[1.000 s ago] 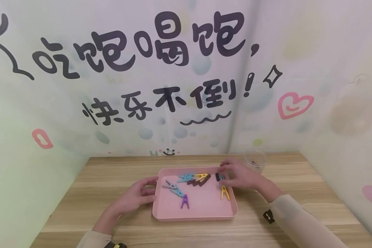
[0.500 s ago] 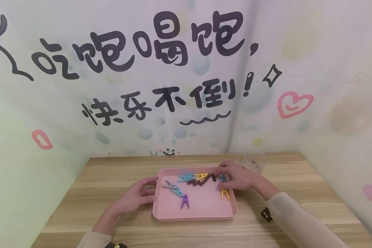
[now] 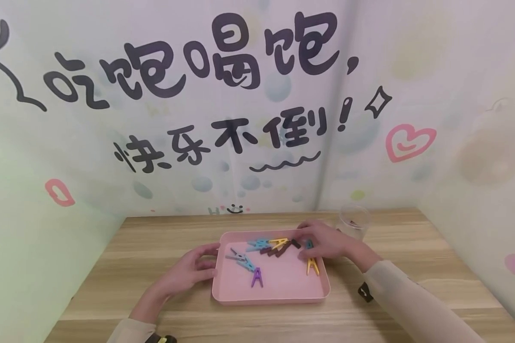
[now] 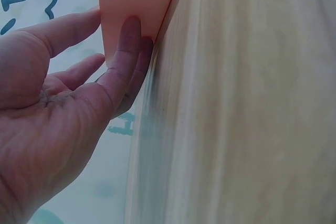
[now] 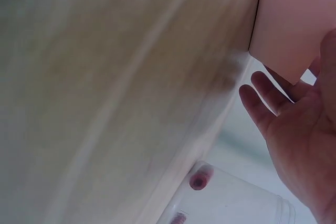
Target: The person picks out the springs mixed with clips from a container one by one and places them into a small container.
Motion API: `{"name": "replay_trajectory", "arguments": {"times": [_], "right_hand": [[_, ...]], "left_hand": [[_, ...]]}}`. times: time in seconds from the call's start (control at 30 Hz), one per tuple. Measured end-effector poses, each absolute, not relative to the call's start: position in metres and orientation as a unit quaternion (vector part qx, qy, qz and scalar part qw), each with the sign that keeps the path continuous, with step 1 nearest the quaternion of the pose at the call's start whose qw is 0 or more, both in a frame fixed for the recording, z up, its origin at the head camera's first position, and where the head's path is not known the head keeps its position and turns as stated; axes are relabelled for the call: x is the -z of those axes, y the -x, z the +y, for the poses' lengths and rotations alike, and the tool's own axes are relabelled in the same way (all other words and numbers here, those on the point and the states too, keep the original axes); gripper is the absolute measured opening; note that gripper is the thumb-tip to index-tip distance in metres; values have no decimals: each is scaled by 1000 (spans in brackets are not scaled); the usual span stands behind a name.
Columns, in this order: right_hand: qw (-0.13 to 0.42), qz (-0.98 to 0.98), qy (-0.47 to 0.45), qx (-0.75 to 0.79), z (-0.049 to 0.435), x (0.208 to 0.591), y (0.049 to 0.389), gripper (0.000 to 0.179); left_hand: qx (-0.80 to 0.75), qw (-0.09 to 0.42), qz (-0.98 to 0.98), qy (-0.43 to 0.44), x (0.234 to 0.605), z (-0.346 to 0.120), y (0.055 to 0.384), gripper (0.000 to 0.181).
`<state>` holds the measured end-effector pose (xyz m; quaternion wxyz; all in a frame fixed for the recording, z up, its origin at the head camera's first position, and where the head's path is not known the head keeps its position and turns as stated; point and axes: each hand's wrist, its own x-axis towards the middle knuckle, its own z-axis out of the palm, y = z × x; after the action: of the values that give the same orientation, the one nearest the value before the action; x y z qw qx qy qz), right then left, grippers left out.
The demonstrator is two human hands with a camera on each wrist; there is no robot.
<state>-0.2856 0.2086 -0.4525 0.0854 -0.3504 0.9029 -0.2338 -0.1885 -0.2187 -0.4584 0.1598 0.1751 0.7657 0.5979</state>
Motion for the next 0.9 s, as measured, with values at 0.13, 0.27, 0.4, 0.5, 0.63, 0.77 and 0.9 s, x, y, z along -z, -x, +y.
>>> {"name": "replay_trajectory", "arguments": {"times": [0.13, 0.27, 0.4, 0.5, 0.63, 0.77, 0.9], "right_hand": [[97, 904, 345, 234, 207, 452, 286, 49], [98, 907, 341, 226, 206, 452, 287, 46], [93, 911, 339, 218, 206, 453, 289, 39], [89, 910, 340, 219, 204, 453, 290, 29], [90, 909, 340, 223, 201, 452, 289, 14], [96, 908, 334, 233, 198, 450, 289, 9], [94, 906, 335, 242, 195, 449, 289, 11]], "left_hand": [[-603, 160, 761, -179, 458, -219, 188, 73], [-606, 161, 759, -177, 457, -219, 188, 74], [-604, 160, 761, -177, 457, -219, 188, 73], [-598, 159, 765, -176, 456, -218, 189, 73], [-594, 159, 770, -171, 455, -217, 188, 73], [-595, 159, 769, -169, 455, -217, 187, 73], [-601, 161, 764, -169, 454, -217, 187, 74]]}}
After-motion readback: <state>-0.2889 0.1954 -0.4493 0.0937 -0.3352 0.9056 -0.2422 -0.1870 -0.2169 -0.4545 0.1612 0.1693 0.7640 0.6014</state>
